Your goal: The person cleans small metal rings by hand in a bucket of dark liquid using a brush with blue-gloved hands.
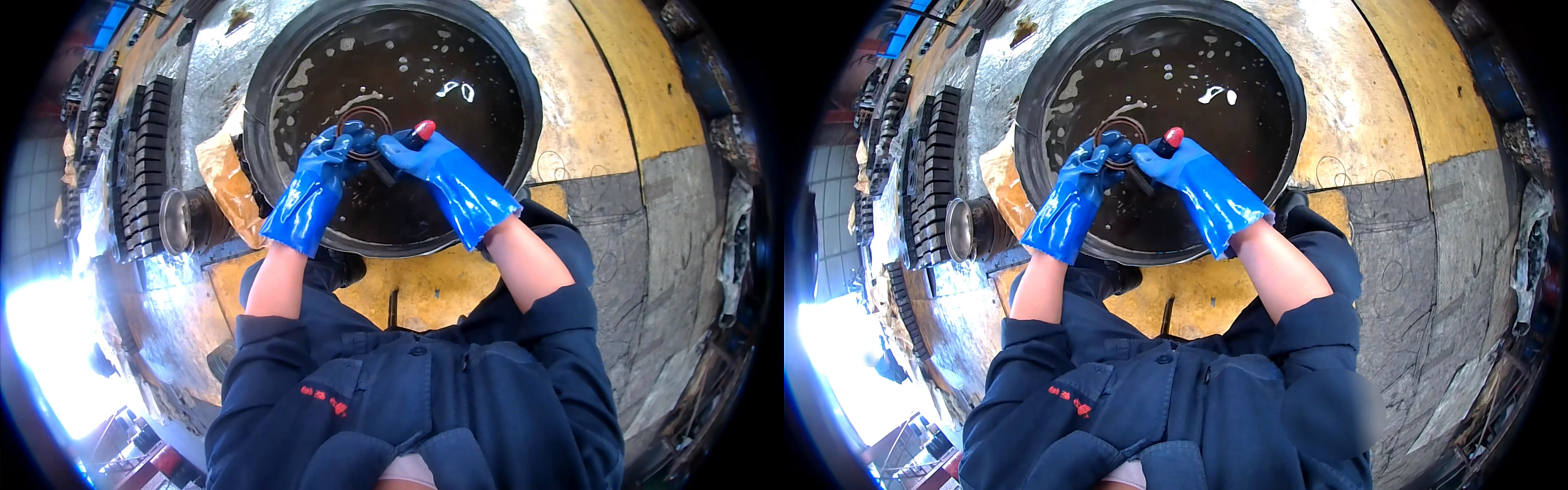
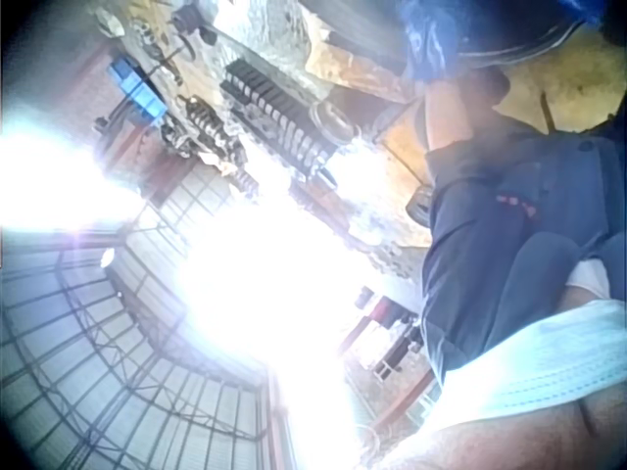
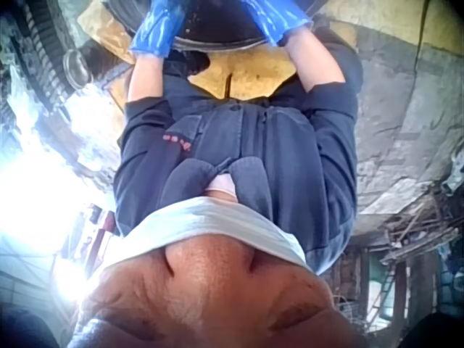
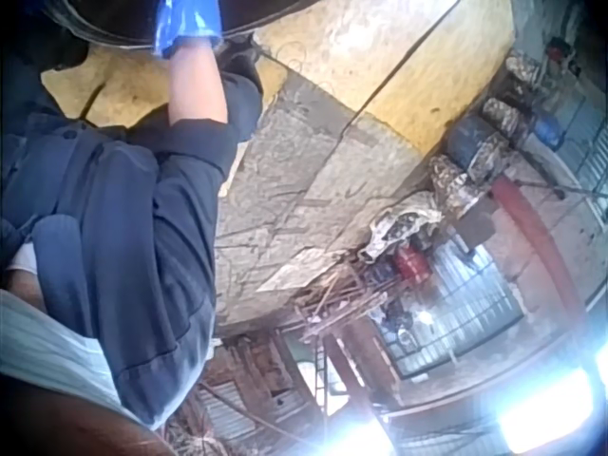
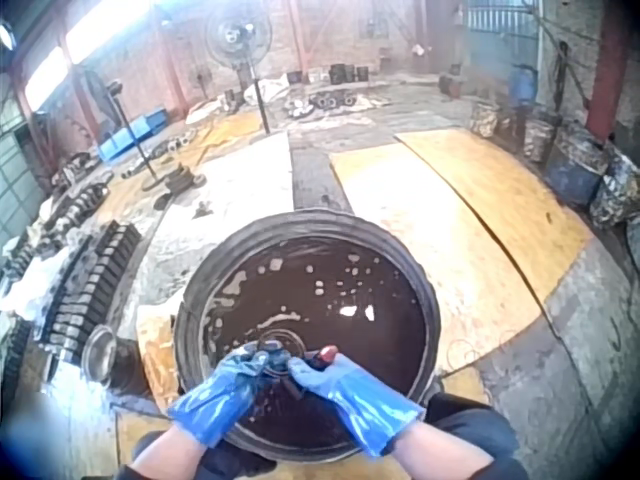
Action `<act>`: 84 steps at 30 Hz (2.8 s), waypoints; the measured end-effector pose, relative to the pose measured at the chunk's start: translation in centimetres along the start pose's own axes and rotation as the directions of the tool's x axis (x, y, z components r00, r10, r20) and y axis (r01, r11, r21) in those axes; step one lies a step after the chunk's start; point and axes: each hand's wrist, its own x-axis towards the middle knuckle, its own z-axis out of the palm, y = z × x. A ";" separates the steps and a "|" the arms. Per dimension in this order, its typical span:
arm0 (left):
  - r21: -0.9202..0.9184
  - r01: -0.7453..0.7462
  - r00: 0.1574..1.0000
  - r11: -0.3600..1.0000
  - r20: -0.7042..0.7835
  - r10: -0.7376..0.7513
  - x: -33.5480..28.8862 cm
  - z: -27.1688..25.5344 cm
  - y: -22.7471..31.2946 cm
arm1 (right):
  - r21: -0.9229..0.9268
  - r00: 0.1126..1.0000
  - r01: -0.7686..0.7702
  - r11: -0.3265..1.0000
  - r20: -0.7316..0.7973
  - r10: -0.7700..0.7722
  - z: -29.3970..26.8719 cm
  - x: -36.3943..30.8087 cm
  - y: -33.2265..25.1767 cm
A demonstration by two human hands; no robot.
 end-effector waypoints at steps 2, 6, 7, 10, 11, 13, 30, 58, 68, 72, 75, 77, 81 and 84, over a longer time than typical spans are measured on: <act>0.204 0.006 1.000 0.979 -0.013 -0.004 -0.8 1.6 0.6 | -0.142 0.995 -0.086 0.986 -0.053 0.079 -0.3 -0.9 -0.9; 0.641 -0.368 0.913 0.674 0.112 0.392 0.5 -1.0 -1.0 | -0.583 0.992 -0.125 0.803 -0.099 0.083 0.2 -2.0 -4.1; 0.713 -0.456 0.866 0.534 0.215 0.452 0.8 -0.8 -1.3 | -0.711 0.993 -0.114 0.694 -0.100 0.060 0.5 -2.4 -4.7; 0.811 -0.441 0.890 0.385 0.338 0.307 0.2 1.0 -1.3 | -0.923 0.996 -0.068 0.379 -0.042 0.076 1.5 -0.9 -3.7; 0.801 -0.274 0.962 0.532 0.230 0.149 0.2 1.6 -1.3 | -0.944 0.996 -0.070 0.322 -0.045 0.083 1.9 -0.7 -3.8; 0.854 -0.092 0.994 0.512 0.105 0.002 -0.5 2.0 -1.2 | -0.964 0.993 -0.043 0.262 -0.012 0.116 1.8 -0.2 -3.4; 0.396 -0.020 0.999 0.918 0.031 0.009 -3.1 0.0 1.3 | -0.580 0.659 0.600 0.550 -0.031 -0.751 2.0 -1.5 -3.2; 0.463 -0.059 0.977 0.885 -0.153 0.146 -1.5 0.3 0.0 | -0.120 0.942 -0.216 0.969 -0.286 0.175 -0.3 -1.9 -1.5; 0.556 -0.108 0.986 0.824 -0.045 0.159 -0.9 0.3 -0.4 | -0.660 0.844 0.318 0.680 -0.128 -0.520 1.6 -2.4 -3.2; 0.513 -0.185 0.978 0.838 0.013 0.208 -0.9 1.6 -0.7 | -0.539 0.892 0.088 0.838 -0.331 -0.307 1.9 -1.0 -1.2; 0.613 -0.284 0.946 0.737 0.051 0.321 -0.8 0.8 -1.0 | 0.052 0.988 -0.103 0.993 -0.113 0.109 -0.1 -0.5 -0.7; 0.609 -0.333 0.927 0.720 0.072 0.368 -0.1 -0.8 -1.9 | 0.250 0.989 -0.142 0.958 0.005 0.145 -0.2 -1.6 -1.5; 0.584 -0.265 0.955 0.768 0.050 0.291 -0.4 -1.1 -1.3 | 0.294 0.986 -0.156 0.943 -0.005 0.165 0.6 -2.3 -2.3; 0.489 -0.104 0.982 0.866 -0.087 0.166 -2.0 0.8 -0.2 | 0.173 0.982 -0.152 0.973 -0.081 0.168 0.3 -2.5 -3.2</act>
